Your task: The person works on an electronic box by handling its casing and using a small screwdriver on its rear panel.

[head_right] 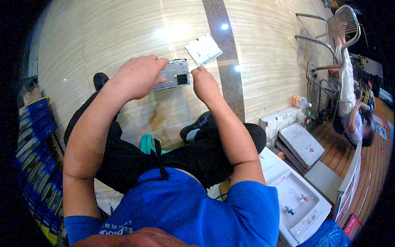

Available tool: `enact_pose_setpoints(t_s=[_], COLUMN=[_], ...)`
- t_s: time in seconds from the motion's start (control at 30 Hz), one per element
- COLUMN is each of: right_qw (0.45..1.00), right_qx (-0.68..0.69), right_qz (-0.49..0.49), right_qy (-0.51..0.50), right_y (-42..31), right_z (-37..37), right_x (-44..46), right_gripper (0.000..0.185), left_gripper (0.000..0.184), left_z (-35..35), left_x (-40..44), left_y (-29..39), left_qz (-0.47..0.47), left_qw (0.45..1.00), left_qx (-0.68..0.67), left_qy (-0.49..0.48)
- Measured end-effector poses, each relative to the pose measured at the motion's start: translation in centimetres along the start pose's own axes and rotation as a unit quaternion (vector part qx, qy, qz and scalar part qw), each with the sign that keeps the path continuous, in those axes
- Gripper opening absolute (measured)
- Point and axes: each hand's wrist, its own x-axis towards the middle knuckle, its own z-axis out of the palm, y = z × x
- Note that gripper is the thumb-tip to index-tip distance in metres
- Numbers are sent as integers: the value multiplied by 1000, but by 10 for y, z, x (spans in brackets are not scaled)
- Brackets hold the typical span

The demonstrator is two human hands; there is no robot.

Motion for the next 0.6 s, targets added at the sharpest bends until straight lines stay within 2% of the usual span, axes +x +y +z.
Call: enact_pose_setpoints(t_s=[0.2, 0.27, 0.6], right_qw=[1000, 999, 998], right_qx=[-18, -28, -25], right_qz=[7, 19, 41], right_qy=[-21, -27, -36], right_y=[-1, 0, -4], right_z=[-1, 0, -1], right_x=[1, 2, 3], right_gripper=[12, 19, 19], left_gripper=[34, 34, 35], left_z=[2, 2, 0], left_x=[-1, -1, -2], left_y=[-1, -1, 0], left_qz=[6, 8, 9], left_qw=[1000, 1000, 1000], left_qx=[-5, -5, -8], left_qy=[15, 18, 13])
